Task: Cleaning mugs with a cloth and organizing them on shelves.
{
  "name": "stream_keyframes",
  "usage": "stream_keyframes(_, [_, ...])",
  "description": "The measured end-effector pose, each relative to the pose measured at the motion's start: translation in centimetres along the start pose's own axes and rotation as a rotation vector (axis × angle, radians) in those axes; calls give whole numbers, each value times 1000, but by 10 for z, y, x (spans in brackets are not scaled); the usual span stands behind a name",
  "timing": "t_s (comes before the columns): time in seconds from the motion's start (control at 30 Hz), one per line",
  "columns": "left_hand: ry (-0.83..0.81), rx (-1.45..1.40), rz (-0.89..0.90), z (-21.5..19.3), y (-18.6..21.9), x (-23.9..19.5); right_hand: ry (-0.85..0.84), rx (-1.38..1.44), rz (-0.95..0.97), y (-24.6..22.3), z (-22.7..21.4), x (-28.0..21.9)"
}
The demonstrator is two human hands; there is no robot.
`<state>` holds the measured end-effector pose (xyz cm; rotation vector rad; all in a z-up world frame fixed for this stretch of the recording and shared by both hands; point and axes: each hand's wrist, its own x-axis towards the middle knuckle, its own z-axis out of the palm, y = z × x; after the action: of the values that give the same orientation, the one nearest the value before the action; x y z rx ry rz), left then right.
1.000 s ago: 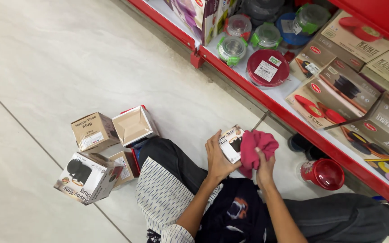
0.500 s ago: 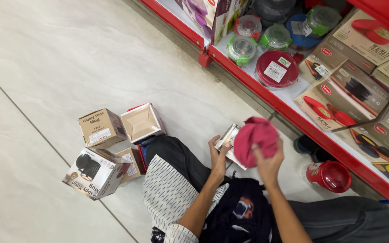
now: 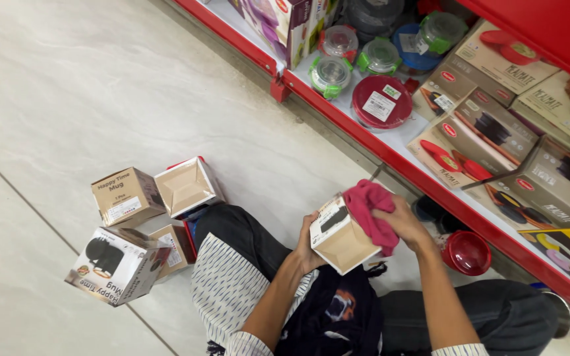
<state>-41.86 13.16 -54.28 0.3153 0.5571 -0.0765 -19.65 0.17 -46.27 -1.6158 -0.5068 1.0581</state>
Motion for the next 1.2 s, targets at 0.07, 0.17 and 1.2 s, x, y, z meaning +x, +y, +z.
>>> stream_keyframes(0.07, [19,70,-47,-15,-10,12,-28,-334,-74,-16,0,-6])
stream_keyframes(0.17, [-111,-61,-95,-43,-28,35,-20,-552,-135,10,-40,-20])
stream_keyframes(1.2, [-207,-25,229,-1,-52,22,849,15,-566,50,55,-74])
